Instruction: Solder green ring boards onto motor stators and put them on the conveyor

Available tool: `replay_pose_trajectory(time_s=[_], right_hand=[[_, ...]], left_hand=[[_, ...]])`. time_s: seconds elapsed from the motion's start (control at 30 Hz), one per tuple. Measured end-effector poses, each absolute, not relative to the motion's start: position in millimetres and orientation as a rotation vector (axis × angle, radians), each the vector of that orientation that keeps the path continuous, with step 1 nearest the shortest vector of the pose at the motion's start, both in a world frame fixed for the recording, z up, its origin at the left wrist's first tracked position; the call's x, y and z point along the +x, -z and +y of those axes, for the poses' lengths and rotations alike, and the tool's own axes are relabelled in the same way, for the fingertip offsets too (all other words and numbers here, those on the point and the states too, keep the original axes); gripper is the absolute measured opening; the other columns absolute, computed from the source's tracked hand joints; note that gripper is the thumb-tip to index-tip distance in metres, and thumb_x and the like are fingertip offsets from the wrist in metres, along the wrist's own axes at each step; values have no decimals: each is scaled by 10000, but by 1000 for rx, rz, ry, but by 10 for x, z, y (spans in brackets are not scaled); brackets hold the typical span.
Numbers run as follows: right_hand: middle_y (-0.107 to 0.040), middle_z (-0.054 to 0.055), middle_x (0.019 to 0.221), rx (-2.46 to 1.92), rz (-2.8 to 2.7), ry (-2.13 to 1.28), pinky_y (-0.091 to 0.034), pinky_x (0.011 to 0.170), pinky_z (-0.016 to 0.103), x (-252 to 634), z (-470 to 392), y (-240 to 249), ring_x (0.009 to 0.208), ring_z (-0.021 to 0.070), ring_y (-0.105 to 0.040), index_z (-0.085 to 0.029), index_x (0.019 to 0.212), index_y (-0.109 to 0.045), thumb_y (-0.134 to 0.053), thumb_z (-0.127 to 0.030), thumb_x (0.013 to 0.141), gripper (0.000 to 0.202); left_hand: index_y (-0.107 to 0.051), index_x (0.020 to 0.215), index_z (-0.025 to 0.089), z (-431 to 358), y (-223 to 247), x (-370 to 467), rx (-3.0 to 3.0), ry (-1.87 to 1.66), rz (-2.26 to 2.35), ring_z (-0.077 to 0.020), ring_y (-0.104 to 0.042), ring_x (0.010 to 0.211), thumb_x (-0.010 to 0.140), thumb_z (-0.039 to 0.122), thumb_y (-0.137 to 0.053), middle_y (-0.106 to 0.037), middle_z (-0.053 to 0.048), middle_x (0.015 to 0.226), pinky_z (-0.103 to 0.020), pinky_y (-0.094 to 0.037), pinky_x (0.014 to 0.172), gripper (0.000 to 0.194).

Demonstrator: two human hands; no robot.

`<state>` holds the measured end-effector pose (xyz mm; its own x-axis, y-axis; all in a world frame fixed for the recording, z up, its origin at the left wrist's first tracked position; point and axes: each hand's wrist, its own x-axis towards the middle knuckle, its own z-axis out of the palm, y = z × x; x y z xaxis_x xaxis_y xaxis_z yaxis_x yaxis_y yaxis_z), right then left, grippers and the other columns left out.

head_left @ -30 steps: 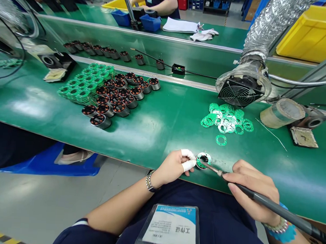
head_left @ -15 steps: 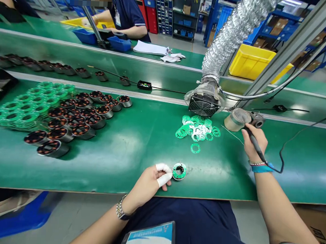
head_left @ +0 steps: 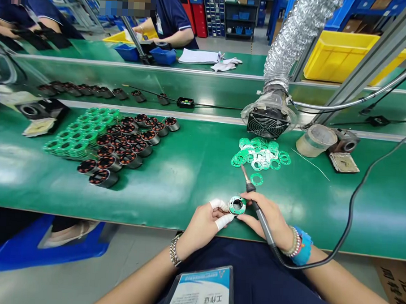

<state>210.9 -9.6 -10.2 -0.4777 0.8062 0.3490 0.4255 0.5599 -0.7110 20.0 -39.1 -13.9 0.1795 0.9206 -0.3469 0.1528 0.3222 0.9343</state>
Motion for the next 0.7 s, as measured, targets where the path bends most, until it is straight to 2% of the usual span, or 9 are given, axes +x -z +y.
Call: replay_pose_trajectory(time_s=[0.13,0.37,0.5,0.63,0.7], right_hand=[[-644,73,975,-990,-2093,-720,-530,740,298,2077,-67,100,822,170,-628,-199,1108,-502,-634,-244,782,355],[-628,83,997,-958,-2114,-758,-517,788,328,2087,-48,104,896,193,-619,-197,1099,-498,-632,-228,782,346],[-619,84,1004,-943,-2114,-767,-513,804,337,2081,-40,106,908,195,-613,-199,1099,-493,-615,-231,796,328],[-610,85,1009,-953,-2124,-779,-515,796,342,2075,-44,99,913,198,-607,-202,1101,-486,-603,-216,800,322],[-605,87,1018,-954,-2126,-791,-514,805,347,2074,-50,103,927,201,-602,-205,1108,-484,-595,-208,805,322]], left_hand=[[-531,783,164,-352,126,222,1136,-782,1287,-132,-605,622,703,299,-656,-608,3,682,-265,-502,632,200],[-538,790,164,-341,146,200,1147,-773,1287,-133,-614,613,715,277,-649,-613,10,636,-262,-503,638,176],[-577,807,147,-331,112,135,1140,-702,1272,-135,-627,638,756,309,-613,-648,-22,691,-263,-510,655,173],[-574,779,123,-316,75,72,1072,-610,1198,-144,-622,596,794,352,-560,-643,-53,685,-278,-523,608,230],[-587,857,128,-328,67,46,1271,-589,1263,-151,-624,615,811,357,-539,-646,-61,723,-277,-525,603,238]])
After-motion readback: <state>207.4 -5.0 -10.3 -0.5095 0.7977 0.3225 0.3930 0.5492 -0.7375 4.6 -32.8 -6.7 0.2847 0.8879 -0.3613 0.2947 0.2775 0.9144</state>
